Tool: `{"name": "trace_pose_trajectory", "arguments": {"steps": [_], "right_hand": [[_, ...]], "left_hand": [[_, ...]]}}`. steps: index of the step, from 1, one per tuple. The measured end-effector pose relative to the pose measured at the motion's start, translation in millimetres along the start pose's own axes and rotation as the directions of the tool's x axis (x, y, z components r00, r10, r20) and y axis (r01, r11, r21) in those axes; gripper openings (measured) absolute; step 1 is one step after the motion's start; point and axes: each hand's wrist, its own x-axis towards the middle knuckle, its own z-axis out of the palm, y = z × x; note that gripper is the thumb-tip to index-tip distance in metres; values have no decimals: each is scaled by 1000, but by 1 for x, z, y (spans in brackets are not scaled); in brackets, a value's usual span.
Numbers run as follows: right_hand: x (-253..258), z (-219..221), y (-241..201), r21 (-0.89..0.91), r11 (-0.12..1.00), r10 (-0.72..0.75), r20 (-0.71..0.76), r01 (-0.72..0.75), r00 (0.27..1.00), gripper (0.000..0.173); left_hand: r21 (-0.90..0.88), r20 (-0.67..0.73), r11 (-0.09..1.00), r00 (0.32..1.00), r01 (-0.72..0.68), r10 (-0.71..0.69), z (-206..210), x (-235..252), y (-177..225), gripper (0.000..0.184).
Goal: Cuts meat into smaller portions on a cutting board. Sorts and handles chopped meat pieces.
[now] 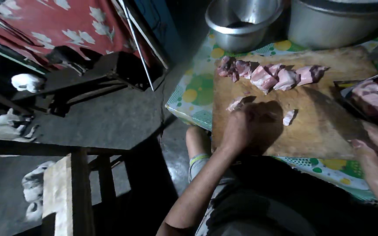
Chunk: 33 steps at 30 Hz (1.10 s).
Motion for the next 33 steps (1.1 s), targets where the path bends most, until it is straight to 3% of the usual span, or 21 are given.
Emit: {"name": "trace_pose_trajectory", "arguments": {"steps": [4,10,13,15,16,18,20,22,24,26,30,33], "right_hand": [[-11,3,6,-83,996,31,-74,-38,997,31],[-19,6,0,-176,984,-80,-244,37,966,30],[-25,1,6,-186,980,-122,-280,71,952,30],[-31,1,10,-172,977,-171,-284,126,943,29],[-34,1,10,-135,979,-187,-286,154,940,28],[-39,3,5,45,982,-164,-284,184,945,25],[-39,3,-6,333,931,-71,-239,150,969,20],[-38,1,-15,574,819,61,-125,22,990,18],[-37,3,-15,685,722,172,-39,-99,984,20],[-36,3,-14,739,639,274,41,-214,961,27],[-32,3,-8,811,462,412,161,-358,897,37],[-33,7,-1,817,413,491,172,-402,854,36]], "left_hand": [[138,168,990,985,27,-50,31,17,25,36],[264,326,946,940,-187,95,66,27,50,38],[125,247,979,961,-159,124,61,28,38,33],[-221,153,972,981,-79,115,56,29,27,22],[-463,179,886,982,25,66,54,28,25,18],[-806,374,504,927,311,26,51,24,27,24],[-848,519,201,846,491,123,56,20,26,33],[-823,567,95,805,560,173,59,9,30,34],[-822,557,36,790,569,256,60,1,25,46],[-841,529,40,806,539,266,58,-2,23,44],[-876,480,195,835,441,269,44,-3,19,31],[-858,436,351,893,376,109,28,-3,17,29]]}}
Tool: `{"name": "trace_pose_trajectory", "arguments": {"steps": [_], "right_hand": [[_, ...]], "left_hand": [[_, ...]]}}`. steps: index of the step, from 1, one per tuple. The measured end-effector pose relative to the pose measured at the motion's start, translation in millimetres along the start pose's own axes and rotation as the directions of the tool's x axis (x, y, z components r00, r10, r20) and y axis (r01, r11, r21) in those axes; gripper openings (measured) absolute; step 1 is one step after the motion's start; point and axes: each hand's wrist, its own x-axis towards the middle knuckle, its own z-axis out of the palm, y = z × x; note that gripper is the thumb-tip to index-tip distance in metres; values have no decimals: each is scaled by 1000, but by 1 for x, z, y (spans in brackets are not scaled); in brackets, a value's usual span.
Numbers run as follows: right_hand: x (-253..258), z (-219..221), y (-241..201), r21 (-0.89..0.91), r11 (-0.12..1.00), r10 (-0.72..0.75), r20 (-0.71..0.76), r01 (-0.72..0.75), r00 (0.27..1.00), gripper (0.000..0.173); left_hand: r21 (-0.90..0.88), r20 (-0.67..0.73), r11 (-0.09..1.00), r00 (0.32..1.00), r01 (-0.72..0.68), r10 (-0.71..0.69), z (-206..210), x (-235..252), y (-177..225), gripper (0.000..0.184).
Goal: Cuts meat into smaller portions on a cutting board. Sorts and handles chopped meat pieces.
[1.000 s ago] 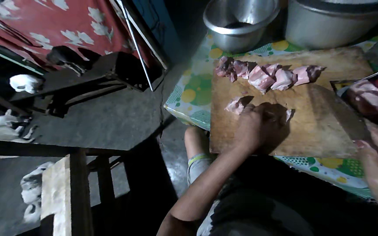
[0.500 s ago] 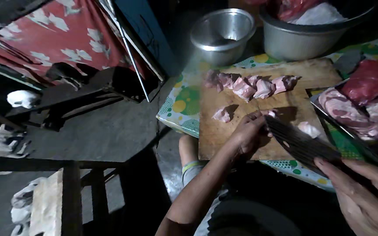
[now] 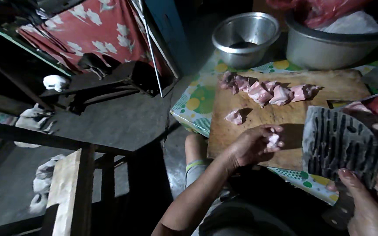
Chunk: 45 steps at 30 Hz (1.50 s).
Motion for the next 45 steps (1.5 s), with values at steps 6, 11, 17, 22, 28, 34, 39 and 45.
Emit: {"name": "trace_pose_trajectory", "arguments": {"steps": [6,11,17,22,28,34,39,45], "right_hand": [[1,0,3,134,933,337,10,-335,942,34],[0,10,20,205,867,454,53,-455,889,40],[4,20,33,170,884,429,76,-435,900,39],[6,24,39,121,911,388,64,-393,919,39],[-2,24,61,-2,1000,23,-32,-23,999,28],[1,23,47,41,955,294,22,-295,956,41],[-1,24,41,61,933,352,62,-356,934,40],[4,25,35,5,936,351,84,-353,933,36]], "left_hand": [[74,-324,997,946,8,17,-4,-20,26,31],[78,-421,997,906,-13,45,-18,-14,14,38],[160,-476,985,870,-60,130,13,6,21,26],[535,8,809,959,-242,282,97,59,6,35],[842,429,355,903,-405,13,179,112,-7,43],[825,317,373,894,-425,316,109,75,59,36],[990,-143,62,843,130,519,-20,9,74,32],[983,-183,107,874,151,450,-72,5,35,24]]}}
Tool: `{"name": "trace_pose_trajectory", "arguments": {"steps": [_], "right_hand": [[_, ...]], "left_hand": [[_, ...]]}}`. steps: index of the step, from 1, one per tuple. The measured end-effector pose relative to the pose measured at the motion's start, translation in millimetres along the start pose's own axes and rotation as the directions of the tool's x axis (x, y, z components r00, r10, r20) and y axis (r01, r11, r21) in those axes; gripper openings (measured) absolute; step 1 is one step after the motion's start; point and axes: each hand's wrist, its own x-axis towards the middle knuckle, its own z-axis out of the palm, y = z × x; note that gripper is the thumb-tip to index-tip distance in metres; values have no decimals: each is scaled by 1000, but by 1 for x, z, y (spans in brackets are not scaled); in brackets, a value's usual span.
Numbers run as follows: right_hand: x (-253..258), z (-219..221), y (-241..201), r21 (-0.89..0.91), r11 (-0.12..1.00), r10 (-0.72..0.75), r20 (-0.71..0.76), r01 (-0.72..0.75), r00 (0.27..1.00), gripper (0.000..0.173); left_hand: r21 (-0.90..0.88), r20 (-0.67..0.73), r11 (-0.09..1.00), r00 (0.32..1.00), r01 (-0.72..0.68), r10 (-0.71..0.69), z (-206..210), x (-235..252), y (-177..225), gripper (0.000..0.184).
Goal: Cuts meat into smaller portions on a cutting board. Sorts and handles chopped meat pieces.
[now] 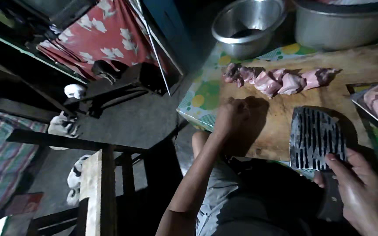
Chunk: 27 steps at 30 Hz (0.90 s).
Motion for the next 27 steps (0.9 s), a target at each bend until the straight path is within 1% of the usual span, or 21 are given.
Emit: {"name": "trace_pose_trajectory", "arguments": {"steps": [1,2,3,4,5,6,7,8,9,10,12,13,16,18,20,22,24,25,27], "right_hand": [[0,1,0,-10,1000,-7,-2,7,1000,34],[-1,1,-1,-17,1000,-6,-5,6,1000,34],[-1,1,-2,-26,1000,-3,-7,3,1000,33],[-2,2,-3,-33,999,1,-11,-1,1000,33],[-2,2,-3,-38,999,-1,-17,0,1000,34],[-1,2,-2,-41,999,-2,-19,1,1000,34],[-1,3,-2,-39,999,0,-21,0,1000,34],[-2,3,-3,-33,999,4,-25,-5,1000,34],[-2,4,-3,-35,999,8,-24,-9,1000,34],[-2,4,-4,-37,999,9,-25,-10,1000,33],[-3,4,-4,-44,999,5,-31,-7,1000,35],[-3,4,-3,-52,999,7,-32,-8,999,35],[-4,5,-7,-108,994,11,-35,-14,999,35],[-7,5,-15,-226,974,18,-7,-19,1000,37],[-11,4,-26,-377,926,1,56,20,998,46],[-15,4,-36,-519,847,-65,122,120,990,47],[-22,11,-49,-636,740,-144,170,220,975,45],[-25,16,-56,-676,691,-174,188,256,967,45],[-31,27,-68,-711,619,-227,242,332,943,45]], "left_hand": [[-79,-10,997,1000,10,-11,-1,-1,3,20],[-198,4,980,1000,21,-21,-3,-3,7,19],[-369,40,929,999,36,-22,-4,-5,9,20],[-565,79,824,997,48,-4,-4,-8,11,21],[-703,107,709,994,56,27,-2,-11,12,22],[-754,117,655,991,50,58,0,-13,12,22],[-724,106,689,992,26,74,3,-15,9,22],[-617,79,787,994,-10,75,6,-17,5,20],[-460,55,887,996,-34,66,7,-19,0,18],[-338,25,939,997,-60,73,8,-23,-5,18],[-174,-36,975,990,-139,135,4,-32,-14,17],[-109,-46,979,985,-173,169,1,-37,-18,16],[7,-30,967,966,-256,256,0,-44,-27,16],[30,-16,951,951,-308,309,1,-48,-28,16],[7,-8,951,951,-309,309,0,-53,-26,14],[-68,-42,961,963,-268,266,0,-60,-24,15],[-162,-160,963,969,-213,187,3,-65,-21,17],[-194,-192,965,972,-174,137,3,-66,-19,14],[-202,-147,973,986,-109,80,3,-62,-17,23]]}}
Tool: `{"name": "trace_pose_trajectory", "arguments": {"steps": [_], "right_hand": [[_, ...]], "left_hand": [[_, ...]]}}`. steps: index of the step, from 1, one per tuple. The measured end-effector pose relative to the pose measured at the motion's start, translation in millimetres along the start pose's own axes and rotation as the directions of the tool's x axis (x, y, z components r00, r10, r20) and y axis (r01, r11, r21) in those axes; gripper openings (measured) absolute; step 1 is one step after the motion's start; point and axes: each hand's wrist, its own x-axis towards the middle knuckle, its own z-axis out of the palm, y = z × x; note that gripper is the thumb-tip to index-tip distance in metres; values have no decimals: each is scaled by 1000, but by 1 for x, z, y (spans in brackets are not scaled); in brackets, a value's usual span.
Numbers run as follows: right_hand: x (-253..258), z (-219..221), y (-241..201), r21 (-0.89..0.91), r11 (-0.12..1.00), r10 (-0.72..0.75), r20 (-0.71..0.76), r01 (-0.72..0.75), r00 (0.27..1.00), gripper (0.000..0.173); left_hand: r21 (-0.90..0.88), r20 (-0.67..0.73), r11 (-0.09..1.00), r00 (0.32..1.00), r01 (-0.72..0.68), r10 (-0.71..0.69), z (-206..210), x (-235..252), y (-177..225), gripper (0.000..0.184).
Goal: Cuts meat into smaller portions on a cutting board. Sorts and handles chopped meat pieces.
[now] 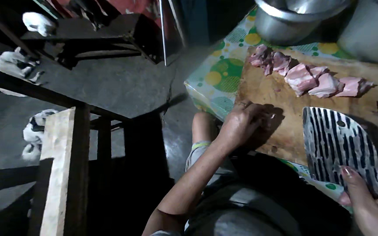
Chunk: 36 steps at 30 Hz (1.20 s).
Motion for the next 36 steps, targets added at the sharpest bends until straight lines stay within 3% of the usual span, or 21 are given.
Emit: {"name": "trace_pose_trajectory", "arguments": {"steps": [4,6,10,14,17,19,23,27,31,34,36], "right_hand": [[7,5,-25,-124,951,-271,109,284,956,55],[11,10,-32,-223,919,-295,157,325,943,59],[21,8,-27,-300,927,-188,153,227,970,59],[17,-3,-16,-180,974,-121,84,135,989,56],[11,0,-16,-80,995,-56,84,63,995,56],[9,4,-15,-41,998,-46,99,51,994,58],[1,9,-13,22,998,-65,55,63,996,58],[-5,8,-9,76,996,-43,19,42,999,58],[-9,6,-3,106,994,-23,-15,24,1000,56],[-10,4,-3,103,994,-33,-41,37,999,52],[-10,2,0,114,992,-50,-42,55,998,54]], "left_hand": [[15,52,999,998,44,-45,4,5,-5,22],[9,61,998,996,58,-58,2,3,-5,19],[-25,32,1000,999,-11,11,-1,-2,-15,17],[-201,110,979,994,26,-4,-19,3,-18,27],[-73,167,995,985,61,-48,-15,16,-15,29],[19,277,996,956,92,-94,-12,25,-6,26],[-15,373,996,924,91,-79,-13,28,3,24],[-183,358,974,932,133,-60,-11,19,3,22],[-423,266,878,957,225,-117,-4,12,12,18],[-278,141,948,983,154,-118,-5,10,27,17],[-198,191,976,980,87,-48,-13,13,31,15]]}}
